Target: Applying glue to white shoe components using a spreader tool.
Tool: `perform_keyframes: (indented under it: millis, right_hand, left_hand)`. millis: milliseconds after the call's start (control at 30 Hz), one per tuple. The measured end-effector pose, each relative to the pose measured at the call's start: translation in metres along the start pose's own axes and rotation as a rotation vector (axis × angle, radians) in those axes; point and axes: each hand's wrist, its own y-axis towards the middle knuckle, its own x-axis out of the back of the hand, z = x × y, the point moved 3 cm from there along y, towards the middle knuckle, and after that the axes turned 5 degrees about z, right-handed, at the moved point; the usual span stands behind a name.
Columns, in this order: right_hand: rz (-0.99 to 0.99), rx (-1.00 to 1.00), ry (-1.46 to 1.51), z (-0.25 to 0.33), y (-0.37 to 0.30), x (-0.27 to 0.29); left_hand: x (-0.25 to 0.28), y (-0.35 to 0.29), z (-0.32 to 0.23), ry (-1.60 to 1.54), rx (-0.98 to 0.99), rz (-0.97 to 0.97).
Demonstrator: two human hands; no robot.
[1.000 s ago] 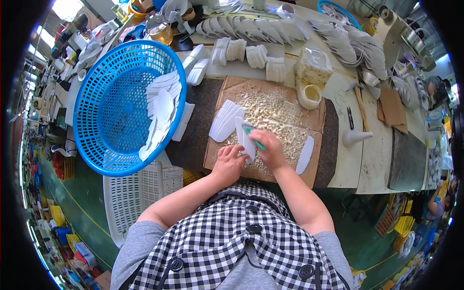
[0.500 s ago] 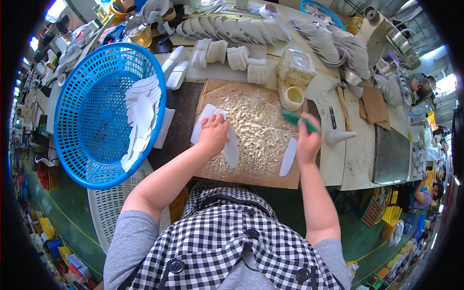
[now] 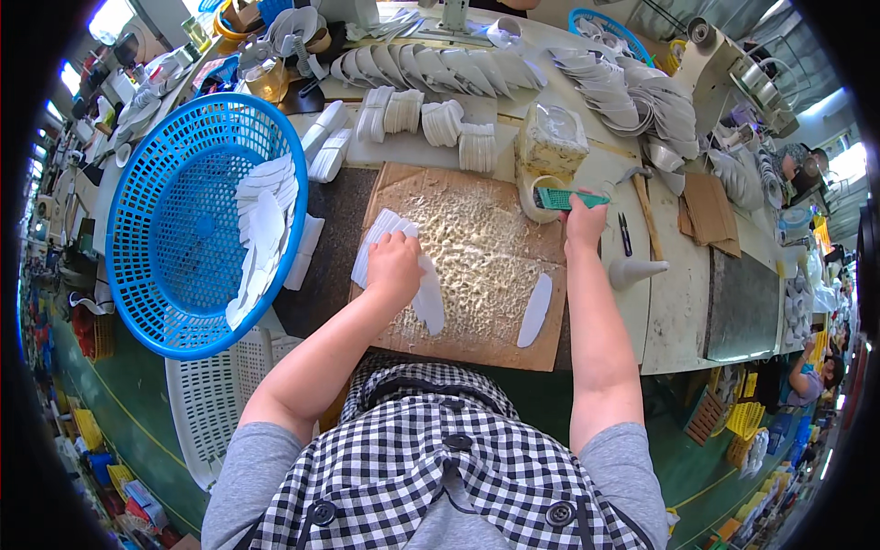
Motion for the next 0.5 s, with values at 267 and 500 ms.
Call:
perform_keyframes:
  millis: [267, 500]
  right_hand:
    - [0.254, -0.343, 0.551, -0.016, -0.041, 0.073]
    - [0.227, -0.250, 0.350, -0.021, -0.100, 0.120]
  left_hand:
    - [0.069, -0.018, -0.086, -0.470, -0.532, -0.170]
    - [-0.047, -0.052, -0.131, -0.120, -0.971, 0.082]
